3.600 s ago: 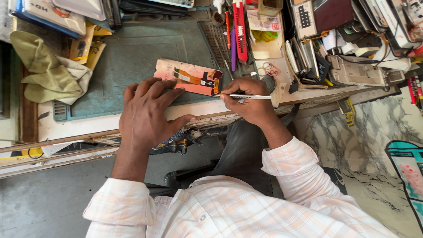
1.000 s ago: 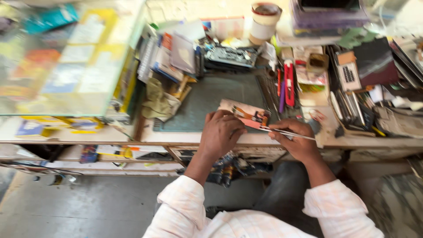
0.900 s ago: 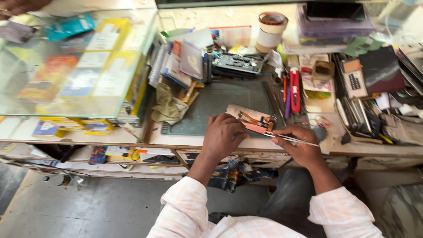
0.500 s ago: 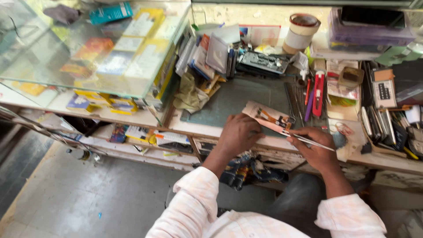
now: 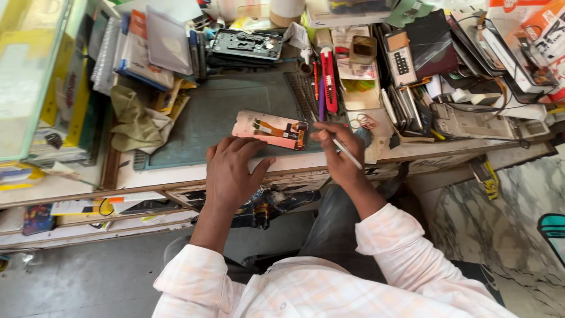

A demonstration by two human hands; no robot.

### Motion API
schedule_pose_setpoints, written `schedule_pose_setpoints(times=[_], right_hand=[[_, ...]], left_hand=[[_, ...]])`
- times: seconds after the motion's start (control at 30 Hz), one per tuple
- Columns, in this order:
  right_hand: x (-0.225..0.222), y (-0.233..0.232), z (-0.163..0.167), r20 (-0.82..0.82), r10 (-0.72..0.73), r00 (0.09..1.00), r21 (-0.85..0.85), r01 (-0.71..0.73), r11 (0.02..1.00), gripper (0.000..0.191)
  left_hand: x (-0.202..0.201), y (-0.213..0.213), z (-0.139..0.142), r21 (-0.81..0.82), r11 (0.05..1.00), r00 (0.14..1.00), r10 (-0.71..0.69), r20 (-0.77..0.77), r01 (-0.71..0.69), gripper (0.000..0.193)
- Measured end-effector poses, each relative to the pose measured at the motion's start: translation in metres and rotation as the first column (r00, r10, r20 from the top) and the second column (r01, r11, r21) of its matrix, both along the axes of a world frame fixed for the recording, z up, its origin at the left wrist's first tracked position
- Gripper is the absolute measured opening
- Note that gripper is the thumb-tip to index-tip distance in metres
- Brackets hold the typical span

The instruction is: The person uses tweezers to carefully remove and reposition small components on a disassembled mobile phone screen assembly. They briefly reach for a small packet from a nearby shelf, then return to peeling adhesive and adjusting ribbon cables on the screen.

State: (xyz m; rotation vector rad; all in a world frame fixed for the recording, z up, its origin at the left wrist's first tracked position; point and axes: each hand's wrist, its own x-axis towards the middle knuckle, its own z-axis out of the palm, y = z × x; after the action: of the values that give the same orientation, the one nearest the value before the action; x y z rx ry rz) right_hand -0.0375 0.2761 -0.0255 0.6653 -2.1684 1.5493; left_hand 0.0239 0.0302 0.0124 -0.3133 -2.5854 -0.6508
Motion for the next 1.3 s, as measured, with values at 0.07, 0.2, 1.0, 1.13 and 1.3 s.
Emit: schedule_pose_setpoints(times=[0.07,0.2,1.0,1.13,1.3], right_hand=[[0.004,-0.005,0.007,-0.197,-0.014,0.98,0.157,0.046,0.986,0.018],[0.009,-0.016,0.017,-0.291,0.051,0.955,0.376,0.065,0.924,0.018],[-0.035,-0.027,0.017,0.165,0.16,0.973,-0.048,-0.154,0.987,0.03],[-0.034,-0.036,0.013,-0.024,0.091,0.996,0.154,-0.087,0.984,0.018],[-0.029,-0.037,0.015,0.126,0.026,0.992,0.167,-0.047,0.985,0.013]], left_hand=[[-0.003,0.008,-0.002,-0.061,0.997,0.998,0.05,0.028,-0.049,0.043],[-0.004,0.01,-0.013,-0.15,0.979,0.99,0.137,-0.03,-0.14,0.046],[-0.04,-0.013,-0.01,-0.178,0.975,0.991,-0.137,0.009,0.136,0.076],[-0.039,-0.013,-0.002,-0.168,0.966,0.979,-0.186,0.08,0.197,0.077],[-0.041,-0.014,0.003,-0.148,0.968,0.977,-0.191,0.089,0.203,0.074]])
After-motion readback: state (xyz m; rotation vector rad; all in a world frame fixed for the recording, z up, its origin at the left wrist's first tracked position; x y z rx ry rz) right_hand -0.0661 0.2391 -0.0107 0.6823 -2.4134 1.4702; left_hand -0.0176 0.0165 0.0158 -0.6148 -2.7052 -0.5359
